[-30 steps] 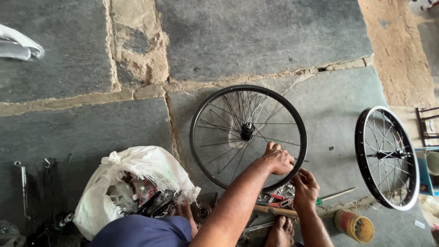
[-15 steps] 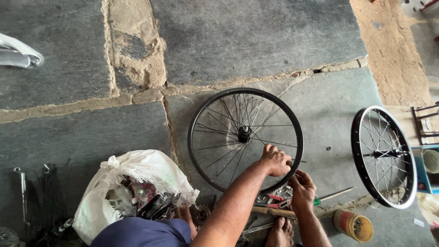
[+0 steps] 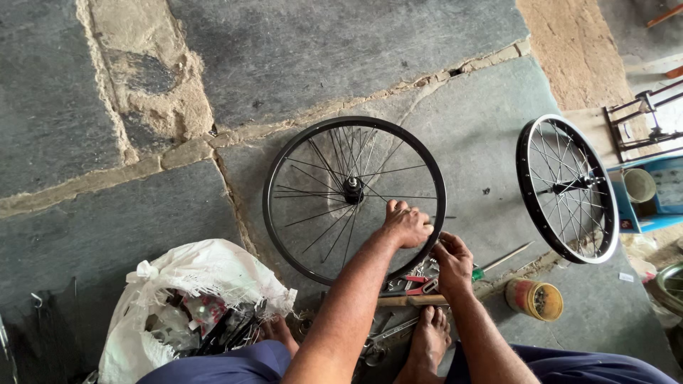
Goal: The person threads spokes through the hub of a bicycle wheel, secures them to the rim, and uses a screwdriver to tighten the spoke nipples.
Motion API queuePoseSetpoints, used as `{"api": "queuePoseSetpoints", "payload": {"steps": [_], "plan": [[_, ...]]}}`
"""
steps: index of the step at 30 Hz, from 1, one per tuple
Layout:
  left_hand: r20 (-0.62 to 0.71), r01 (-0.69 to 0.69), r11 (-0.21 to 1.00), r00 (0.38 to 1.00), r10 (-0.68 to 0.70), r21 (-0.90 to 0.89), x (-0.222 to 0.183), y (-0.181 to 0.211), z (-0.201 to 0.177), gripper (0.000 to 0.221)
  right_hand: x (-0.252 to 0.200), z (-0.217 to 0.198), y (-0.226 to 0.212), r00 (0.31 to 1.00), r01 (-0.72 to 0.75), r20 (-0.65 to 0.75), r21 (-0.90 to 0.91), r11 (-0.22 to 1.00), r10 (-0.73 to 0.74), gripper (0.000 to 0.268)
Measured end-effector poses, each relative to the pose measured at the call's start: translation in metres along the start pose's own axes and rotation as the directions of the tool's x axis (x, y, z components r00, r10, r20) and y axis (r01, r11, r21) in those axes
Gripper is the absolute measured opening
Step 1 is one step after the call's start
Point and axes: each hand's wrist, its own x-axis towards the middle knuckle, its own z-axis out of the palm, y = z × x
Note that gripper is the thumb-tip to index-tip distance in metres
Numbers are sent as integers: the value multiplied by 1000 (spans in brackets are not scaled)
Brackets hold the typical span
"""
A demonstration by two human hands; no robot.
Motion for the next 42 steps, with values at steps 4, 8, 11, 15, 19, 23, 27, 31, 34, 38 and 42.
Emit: {"api": "queuePoseSetpoints", "payload": {"steps": [4, 8, 11, 15, 19, 23, 27, 31, 34, 38, 42], "plan": [[63, 17, 1000, 998, -16, -20, -1, 1, -6, 40, 2, 3, -2, 1000, -7, -28, 204, 979, 13, 21], [46, 4, 1000, 999, -5, 20, -9, 5, -13, 39, 1, 2, -7, 998, -57, -21, 279, 959, 66, 22], [45, -16, 999, 999, 18, -31, -7, 0, -12, 35, -1, -2, -13, 985, -170, 45, 427, 888, 167, 31], [24, -18, 999, 1000, 17, 41, -5, 1, -7, 37, -1, -9, -8, 954, -286, 75, 511, 810, 290, 26], [16, -5, 1000, 1000, 5, -9, -9, 0, -8, 34, 2, -21, 8, 940, -339, 159, 371, 864, 301, 37], [18, -2, 997, 1000, 1, 71, 0, 0, -1, 40, 3, -24, 15, 941, -337, 120, 373, 864, 315, 31], [-44, -26, 996, 999, 30, 89, -1, -5, 8, 42, -1, -18, 13, 934, -336, -29, 274, 901, 357, 28], [-2, -11, 986, 1000, 11, 164, 5, 0, 10, 47, -3, -19, 13, 913, -377, -76, 219, 900, 401, 26], [-33, -11, 996, 999, 14, 93, 2, -3, 10, 45, 2, -16, 18, 946, -317, -13, 168, 933, 324, 23], [-68, -10, 994, 998, 17, 106, -4, 1, 10, 43, -4, -1, 11, 909, -402, -31, 197, 894, 415, 49], [-387, -40, 999, 922, 27, -25, -2, -2, -6, 39, -6, 16, 0, 924, -380, -79, -90, 921, 374, 44]]}}
